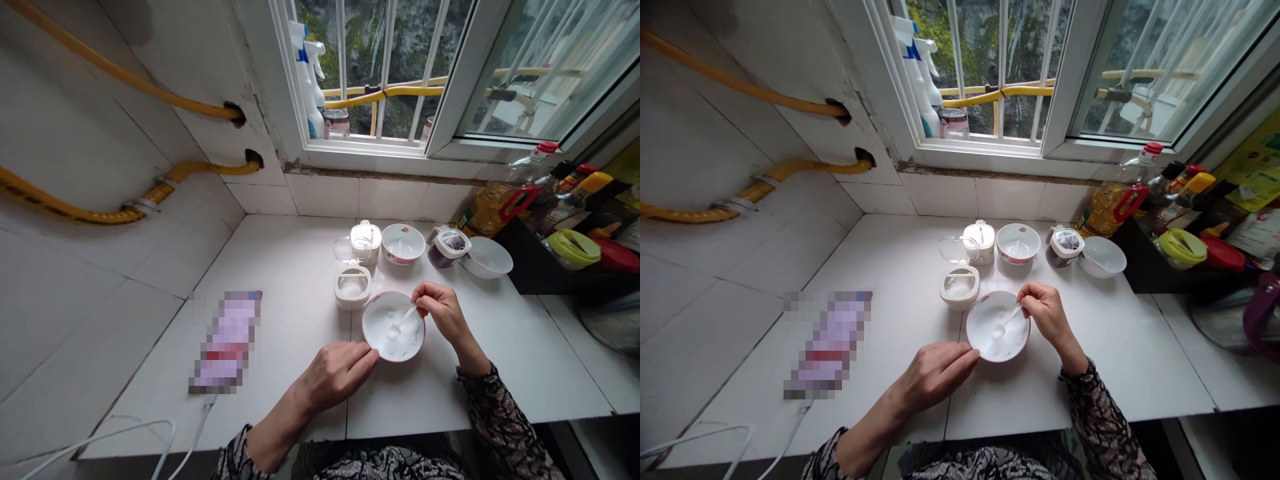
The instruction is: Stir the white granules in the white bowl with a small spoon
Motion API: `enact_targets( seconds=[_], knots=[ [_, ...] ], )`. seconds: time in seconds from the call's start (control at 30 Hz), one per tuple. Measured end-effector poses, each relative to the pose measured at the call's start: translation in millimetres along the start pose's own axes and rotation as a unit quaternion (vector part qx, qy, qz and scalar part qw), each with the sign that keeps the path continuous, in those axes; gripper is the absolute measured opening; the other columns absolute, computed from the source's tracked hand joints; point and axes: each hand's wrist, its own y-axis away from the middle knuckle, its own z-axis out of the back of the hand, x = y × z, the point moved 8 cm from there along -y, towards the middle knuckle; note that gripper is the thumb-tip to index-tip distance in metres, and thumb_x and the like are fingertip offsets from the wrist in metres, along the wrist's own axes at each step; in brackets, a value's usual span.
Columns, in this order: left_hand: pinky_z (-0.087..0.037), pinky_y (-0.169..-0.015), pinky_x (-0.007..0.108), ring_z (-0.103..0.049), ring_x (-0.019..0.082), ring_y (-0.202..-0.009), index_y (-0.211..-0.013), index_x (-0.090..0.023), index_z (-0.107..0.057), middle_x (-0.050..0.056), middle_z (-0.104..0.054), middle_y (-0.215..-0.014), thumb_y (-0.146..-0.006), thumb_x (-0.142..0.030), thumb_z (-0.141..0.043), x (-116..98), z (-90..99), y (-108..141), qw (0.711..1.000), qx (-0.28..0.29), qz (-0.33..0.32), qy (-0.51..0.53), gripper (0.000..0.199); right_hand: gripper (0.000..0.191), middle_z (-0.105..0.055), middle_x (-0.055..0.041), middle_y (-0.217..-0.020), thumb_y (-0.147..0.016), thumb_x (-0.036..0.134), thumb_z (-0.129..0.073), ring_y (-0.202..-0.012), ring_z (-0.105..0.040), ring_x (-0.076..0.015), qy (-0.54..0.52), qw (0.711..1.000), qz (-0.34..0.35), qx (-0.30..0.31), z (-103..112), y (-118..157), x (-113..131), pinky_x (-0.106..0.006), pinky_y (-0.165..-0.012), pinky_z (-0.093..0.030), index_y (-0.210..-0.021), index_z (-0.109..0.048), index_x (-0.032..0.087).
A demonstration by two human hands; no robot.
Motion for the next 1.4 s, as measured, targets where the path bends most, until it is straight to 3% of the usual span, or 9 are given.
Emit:
enact_targets(
  seconds=[0.4,0.67,0.93,1.07,1.2,1.27,1.33,1.4],
  knots=[
    [-0.042,-0.048,0.021,-0.055,0.011,-0.054,-0.098,-0.011,-0.058,0.001,-0.063,-0.069,-0.094,-0.006,-0.045,-1,0.4,0,1.0,-0.006,-0.002,0.006,0.015,0.014,-0.046,0.0036,-0.042,-0.059,0.025,-0.049,-0.043,-0.04,-0.0109,0.017,0.999,-0.023,-0.018,0,-2,-7,-0.024,-0.045,-0.028,-0.053,-0.059,0.019],
    [-0.045,-0.049,0.021,-0.057,0.011,-0.055,-0.099,-0.012,-0.058,0.003,-0.065,-0.07,-0.095,-0.007,-0.044,-1,0.3,0,1.0,-0.005,0.0,0.007,0.016,0.011,-0.047,0.0038,-0.039,-0.054,0.025,-0.054,-0.041,-0.04,-0.0106,-0.099,0.993,-0.064,-0.003,-1,-8,-15,-0.025,-0.045,-0.029,-0.05,-0.061,0.018],
    [-0.042,-0.047,0.02,-0.054,0.01,-0.053,-0.097,-0.012,-0.059,0.001,-0.062,-0.067,-0.095,-0.008,-0.043,-2,1.3,-1,1.0,-0.006,-0.002,0.002,0.017,0.007,-0.055,0.002,-0.043,-0.059,0.022,-0.06,-0.044,-0.045,-0.0109,-0.171,0.984,-0.039,-0.03,0,-12,-10,-0.026,-0.049,-0.036,-0.058,-0.065,0.017],
    [-0.041,-0.046,0.022,-0.052,0.01,-0.052,-0.097,-0.011,-0.059,0.0,-0.06,-0.065,-0.095,-0.007,-0.042,-2,1.0,-2,1.0,-0.002,-0.004,0.002,0.018,0.009,-0.064,-0.0005,-0.054,-0.07,0.026,-0.064,-0.053,-0.057,-0.0145,-0.155,0.986,0.032,-0.061,-3,-10,6,-0.028,-0.057,-0.046,-0.071,-0.066,0.017],
    [-0.042,-0.046,0.022,-0.053,0.011,-0.053,-0.096,-0.012,-0.059,0.001,-0.06,-0.066,-0.096,-0.007,-0.041,-2,1.5,-3,1.0,-0.001,-0.004,0.001,0.019,0.008,-0.071,-0.0034,-0.076,-0.087,0.026,-0.059,-0.071,-0.068,-0.0189,-0.031,0.976,0.183,-0.11,-9,3,31,-0.033,-0.069,-0.053,-0.09,-0.064,0.02],
    [-0.041,-0.046,0.023,-0.053,0.011,-0.052,-0.096,-0.012,-0.06,0.001,-0.06,-0.066,-0.097,-0.008,-0.04,-3,1.7,-3,1.0,-0.002,-0.005,0.002,0.02,0.009,-0.072,-0.0045,-0.081,-0.09,0.019,-0.056,-0.076,-0.068,-0.0201,0.082,0.943,0.302,-0.113,-20,15,50,-0.036,-0.075,-0.052,-0.092,-0.064,0.022],
    [-0.04,-0.045,0.022,-0.052,0.011,-0.051,-0.095,-0.012,-0.06,0.001,-0.06,-0.064,-0.097,-0.008,-0.039,-2,1.3,-3,1.0,-0.003,-0.002,0.004,0.021,0.018,-0.073,-0.0044,-0.083,-0.09,0.01,-0.052,-0.075,-0.066,-0.0196,0.176,0.891,0.408,-0.094,-35,28,63,-0.04,-0.082,-0.05,-0.096,-0.065,0.022],
    [-0.04,-0.046,0.022,-0.052,0.011,-0.051,-0.095,-0.012,-0.06,0.0,-0.059,-0.063,-0.097,-0.008,-0.039,-2,0.3,-2,1.0,-0.001,0.003,0.005,0.022,0.026,-0.074,-0.0039,-0.084,-0.089,0.005,-0.05,-0.073,-0.064,-0.0186,0.215,0.855,0.465,-0.086,-41,36,70,-0.041,-0.086,-0.049,-0.102,-0.064,0.023]
  ],
)
